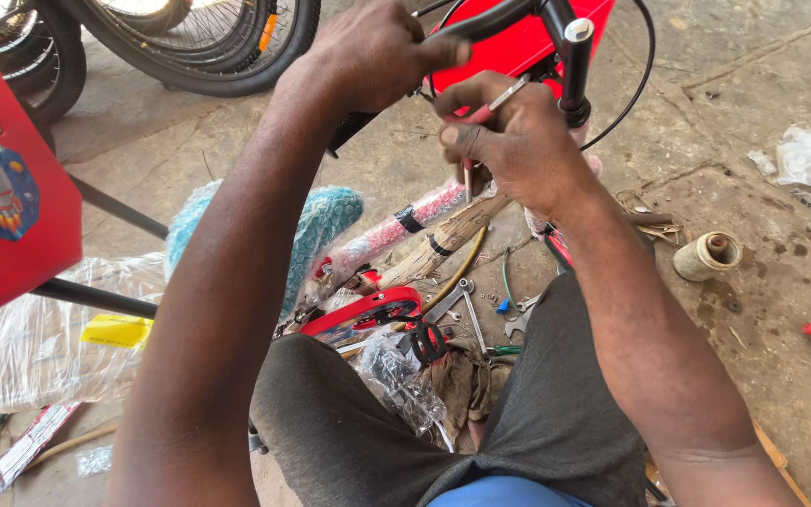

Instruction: The person assembles a red bicycle by attaching the rear pedal crank and tightening the handlebar grip. They use a wrench to secure the pedal and an Allen key to fasten the grip on the handlebar.

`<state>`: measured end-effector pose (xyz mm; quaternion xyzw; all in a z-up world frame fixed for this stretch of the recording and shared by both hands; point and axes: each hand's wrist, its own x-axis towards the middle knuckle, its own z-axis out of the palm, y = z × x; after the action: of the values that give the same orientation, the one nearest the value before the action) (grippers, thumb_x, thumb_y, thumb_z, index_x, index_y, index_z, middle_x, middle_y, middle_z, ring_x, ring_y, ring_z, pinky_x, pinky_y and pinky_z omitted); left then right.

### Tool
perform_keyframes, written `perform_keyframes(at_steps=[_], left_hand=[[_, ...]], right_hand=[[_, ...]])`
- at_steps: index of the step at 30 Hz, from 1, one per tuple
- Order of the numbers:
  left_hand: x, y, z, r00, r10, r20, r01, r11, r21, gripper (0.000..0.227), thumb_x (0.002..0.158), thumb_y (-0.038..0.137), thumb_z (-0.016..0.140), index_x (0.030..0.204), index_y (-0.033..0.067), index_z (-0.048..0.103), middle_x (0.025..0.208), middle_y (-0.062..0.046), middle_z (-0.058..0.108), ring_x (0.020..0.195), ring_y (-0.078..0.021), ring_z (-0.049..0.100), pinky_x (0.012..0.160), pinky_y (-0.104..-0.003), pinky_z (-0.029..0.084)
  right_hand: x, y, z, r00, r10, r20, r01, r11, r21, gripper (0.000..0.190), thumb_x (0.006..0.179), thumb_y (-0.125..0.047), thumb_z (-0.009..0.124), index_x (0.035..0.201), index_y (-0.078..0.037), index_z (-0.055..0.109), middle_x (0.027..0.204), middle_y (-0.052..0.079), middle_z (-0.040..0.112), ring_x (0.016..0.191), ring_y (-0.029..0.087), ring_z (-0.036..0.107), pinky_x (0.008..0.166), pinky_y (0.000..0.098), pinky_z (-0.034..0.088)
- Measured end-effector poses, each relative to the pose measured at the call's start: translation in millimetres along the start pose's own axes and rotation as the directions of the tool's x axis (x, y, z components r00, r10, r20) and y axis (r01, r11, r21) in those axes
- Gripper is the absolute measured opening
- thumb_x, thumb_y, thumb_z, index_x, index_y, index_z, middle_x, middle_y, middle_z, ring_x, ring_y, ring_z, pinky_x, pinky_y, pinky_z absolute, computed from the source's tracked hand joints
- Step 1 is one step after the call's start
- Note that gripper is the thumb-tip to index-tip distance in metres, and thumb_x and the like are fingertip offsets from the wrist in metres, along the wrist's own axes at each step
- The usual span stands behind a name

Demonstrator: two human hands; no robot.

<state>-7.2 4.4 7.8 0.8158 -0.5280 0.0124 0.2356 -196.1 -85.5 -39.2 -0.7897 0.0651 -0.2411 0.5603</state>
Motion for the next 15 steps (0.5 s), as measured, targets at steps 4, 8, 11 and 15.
perform_keyframes(at_steps=[4,8,11,15], left_hand=[[-2,4,-3,0.999,-0.042,0.019,0.042,0.999,0.021,0.06,0.086,0.068,0.072,0.08,0.0077,0.078,0.062,-0.013,0.066,0.059,-0.0239,0.066,0.062,-0.045,0.05],[-1,1,-1,0.996,-0.055,0.065,0.057,0.998,-0.022,0.06,0.088,0.066,0.071,0.083,0.0071,0.078,0.066,-0.012,0.068,0.062,-0.0219,0.068,0.064,-0.044,0.054],[1,-1,-1,0.999,-0.016,0.031,0.016,1.0,-0.015,0.059,0.086,0.065,0.074,0.084,0.0066,0.078,0.067,-0.011,0.07,0.064,-0.0206,0.069,0.066,-0.042,0.054],[5,-9,4,0.974,0.191,-0.119,-0.19,0.982,0.014,0.054,0.084,0.058,0.078,0.09,0.0038,0.078,0.078,-0.016,0.071,0.069,-0.0302,0.068,0.061,-0.048,0.053]], right_hand=[[-7,16,17,0.997,0.041,-0.066,-0.012,0.92,0.392,0.035,0.098,-0.015,0.07,0.127,0.004,0.064,0.081,0.009,0.07,0.064,0.017,0.069,0.051,0.0305,0.056],[-13,31,47,0.981,0.082,-0.178,0.093,0.603,0.792,0.047,0.103,-0.024,0.07,0.137,0.005,0.056,0.081,0.013,0.069,0.061,0.021,0.067,0.053,0.0359,0.057],[-12,31,72,0.922,0.232,-0.309,0.166,0.484,0.859,0.052,0.1,-0.032,0.066,0.137,0.004,0.056,0.082,0.013,0.069,0.063,0.022,0.07,0.055,0.0395,0.061],[-13,31,62,0.942,0.057,-0.33,0.152,0.806,0.572,0.059,0.1,-0.048,0.063,0.132,0.001,0.058,0.079,0.013,0.071,0.057,0.019,0.067,0.049,0.0315,0.056]])
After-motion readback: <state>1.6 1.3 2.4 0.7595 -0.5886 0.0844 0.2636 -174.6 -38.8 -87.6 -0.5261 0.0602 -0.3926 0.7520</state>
